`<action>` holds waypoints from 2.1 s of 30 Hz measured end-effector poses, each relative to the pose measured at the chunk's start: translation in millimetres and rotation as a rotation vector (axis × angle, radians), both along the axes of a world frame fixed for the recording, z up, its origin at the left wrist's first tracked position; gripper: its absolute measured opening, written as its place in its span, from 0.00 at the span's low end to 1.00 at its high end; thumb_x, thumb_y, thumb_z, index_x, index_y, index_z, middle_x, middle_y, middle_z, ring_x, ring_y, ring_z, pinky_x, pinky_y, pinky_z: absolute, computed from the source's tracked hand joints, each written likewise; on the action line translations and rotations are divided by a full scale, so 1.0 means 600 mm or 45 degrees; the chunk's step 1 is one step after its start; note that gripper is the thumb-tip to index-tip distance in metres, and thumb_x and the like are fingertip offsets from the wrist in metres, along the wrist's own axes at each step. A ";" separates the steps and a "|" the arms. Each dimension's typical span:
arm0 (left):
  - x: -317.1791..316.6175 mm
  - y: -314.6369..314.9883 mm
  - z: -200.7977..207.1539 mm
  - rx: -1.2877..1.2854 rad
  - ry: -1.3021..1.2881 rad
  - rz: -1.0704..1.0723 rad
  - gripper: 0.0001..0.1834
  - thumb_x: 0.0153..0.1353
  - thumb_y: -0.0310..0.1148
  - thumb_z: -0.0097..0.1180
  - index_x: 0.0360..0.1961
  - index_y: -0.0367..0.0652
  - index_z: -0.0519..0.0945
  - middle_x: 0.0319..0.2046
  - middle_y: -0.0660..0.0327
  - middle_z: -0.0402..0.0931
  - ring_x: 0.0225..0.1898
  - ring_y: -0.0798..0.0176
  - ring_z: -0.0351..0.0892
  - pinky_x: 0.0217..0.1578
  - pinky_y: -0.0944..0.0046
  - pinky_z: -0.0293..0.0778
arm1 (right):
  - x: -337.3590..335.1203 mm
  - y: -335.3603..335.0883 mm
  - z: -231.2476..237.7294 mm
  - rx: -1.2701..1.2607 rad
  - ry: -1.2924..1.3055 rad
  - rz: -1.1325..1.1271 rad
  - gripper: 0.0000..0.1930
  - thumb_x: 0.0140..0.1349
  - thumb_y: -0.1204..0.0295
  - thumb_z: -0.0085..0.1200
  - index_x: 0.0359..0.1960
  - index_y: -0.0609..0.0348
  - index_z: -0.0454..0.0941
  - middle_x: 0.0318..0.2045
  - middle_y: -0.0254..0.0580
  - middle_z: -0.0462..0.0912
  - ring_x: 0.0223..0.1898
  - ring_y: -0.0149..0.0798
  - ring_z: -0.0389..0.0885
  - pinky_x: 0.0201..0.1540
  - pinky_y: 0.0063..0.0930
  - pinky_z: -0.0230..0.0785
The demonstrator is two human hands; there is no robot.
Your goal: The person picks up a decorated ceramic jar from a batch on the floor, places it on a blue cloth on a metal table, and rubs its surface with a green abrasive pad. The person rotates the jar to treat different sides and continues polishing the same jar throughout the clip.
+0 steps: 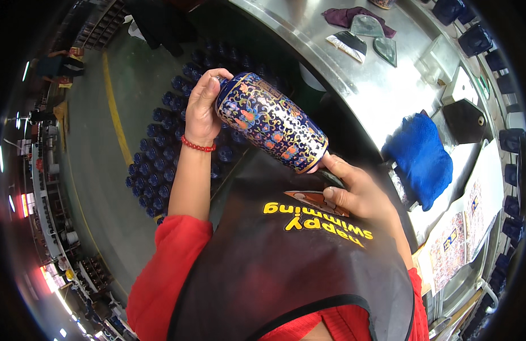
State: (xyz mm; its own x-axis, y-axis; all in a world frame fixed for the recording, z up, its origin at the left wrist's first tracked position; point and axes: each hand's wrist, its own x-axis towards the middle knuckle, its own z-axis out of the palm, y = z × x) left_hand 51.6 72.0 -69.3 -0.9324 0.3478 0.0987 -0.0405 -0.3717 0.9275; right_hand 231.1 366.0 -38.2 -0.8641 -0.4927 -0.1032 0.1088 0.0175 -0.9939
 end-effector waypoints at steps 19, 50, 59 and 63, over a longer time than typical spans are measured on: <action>-0.015 0.104 -0.107 0.034 -0.296 -0.692 0.18 0.71 0.47 0.55 0.42 0.40 0.79 0.32 0.64 0.80 0.34 0.72 0.80 0.39 0.72 0.78 | 0.012 -0.013 0.022 0.926 0.803 -0.118 0.32 0.50 0.72 0.67 0.61 0.46 0.79 0.59 0.46 0.74 0.60 0.52 0.72 0.56 0.42 0.70; -0.027 0.145 -0.122 -0.119 -0.219 -0.876 0.20 0.72 0.49 0.54 0.42 0.39 0.78 0.32 0.66 0.79 0.33 0.76 0.79 0.37 0.75 0.76 | -0.010 0.004 0.004 0.514 0.972 0.016 0.13 0.48 0.74 0.67 0.37 0.58 0.83 0.37 0.38 0.84 0.38 0.42 0.79 0.50 0.42 0.67; -0.026 0.146 -0.117 -0.133 -0.257 -0.903 0.20 0.73 0.48 0.53 0.42 0.39 0.78 0.32 0.66 0.78 0.34 0.76 0.79 0.37 0.74 0.76 | -0.059 -0.007 -0.021 0.609 1.063 -0.404 0.11 0.52 0.77 0.67 0.37 0.62 0.82 0.35 0.42 0.82 0.34 0.42 0.80 0.40 0.38 0.71; -0.027 0.146 -0.123 -0.123 -0.293 -0.908 0.20 0.72 0.48 0.54 0.42 0.39 0.78 0.31 0.66 0.78 0.34 0.76 0.78 0.38 0.74 0.76 | -0.022 -0.012 -0.014 0.678 1.276 -0.154 0.12 0.46 0.72 0.65 0.35 0.58 0.84 0.38 0.38 0.82 0.36 0.39 0.77 0.46 0.40 0.66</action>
State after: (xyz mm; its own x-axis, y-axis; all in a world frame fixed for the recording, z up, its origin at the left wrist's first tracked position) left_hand 35.4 159.3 -143.2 -0.4713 0.8719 -0.1330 -0.4373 -0.1001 0.8937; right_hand 218.1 358.9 -46.3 -0.7145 -0.5006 0.4888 -0.6997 0.5062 -0.5042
